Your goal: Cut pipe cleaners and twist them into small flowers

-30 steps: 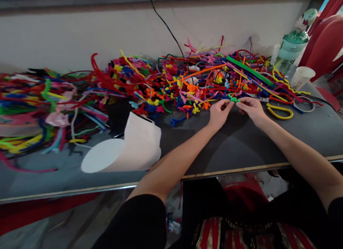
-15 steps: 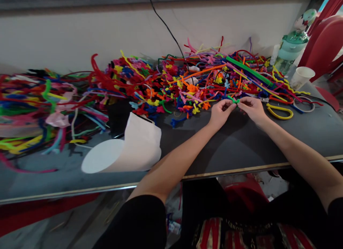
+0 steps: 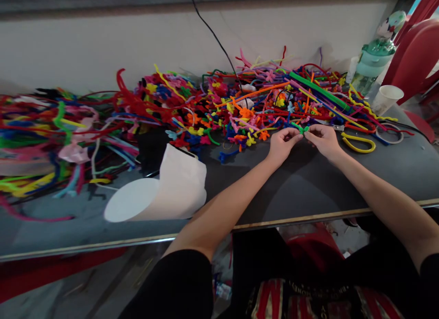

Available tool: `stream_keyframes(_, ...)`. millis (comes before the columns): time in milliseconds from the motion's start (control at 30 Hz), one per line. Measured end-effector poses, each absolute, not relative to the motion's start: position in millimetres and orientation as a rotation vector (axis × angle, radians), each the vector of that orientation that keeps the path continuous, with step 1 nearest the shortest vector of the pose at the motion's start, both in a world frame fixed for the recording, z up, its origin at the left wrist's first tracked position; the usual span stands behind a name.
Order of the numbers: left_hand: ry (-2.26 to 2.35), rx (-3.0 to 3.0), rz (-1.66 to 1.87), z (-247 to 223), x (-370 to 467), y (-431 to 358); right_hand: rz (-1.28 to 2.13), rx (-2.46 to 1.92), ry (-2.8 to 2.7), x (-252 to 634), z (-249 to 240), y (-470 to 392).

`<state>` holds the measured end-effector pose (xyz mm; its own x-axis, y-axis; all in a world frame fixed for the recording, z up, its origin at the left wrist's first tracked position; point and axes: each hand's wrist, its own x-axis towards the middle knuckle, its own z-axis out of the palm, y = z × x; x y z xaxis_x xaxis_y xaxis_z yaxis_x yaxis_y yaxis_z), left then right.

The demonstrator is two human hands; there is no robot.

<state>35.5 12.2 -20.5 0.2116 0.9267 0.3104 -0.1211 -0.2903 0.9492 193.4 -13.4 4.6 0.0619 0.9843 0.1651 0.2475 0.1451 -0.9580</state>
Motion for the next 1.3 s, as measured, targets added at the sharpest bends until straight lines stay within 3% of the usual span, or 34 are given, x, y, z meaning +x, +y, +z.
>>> stream_keyframes(700,0.895,1.557,1.328,-22.7,35.8,13.8,0.686,-1.335,-1.560,197.0,2.1,-13.9)
stream_keyframes(1300,0.835,1.598,1.227,-19.9,34.3,12.3,0.729,-1.357,-1.512,196.7,-1.1,-12.6)
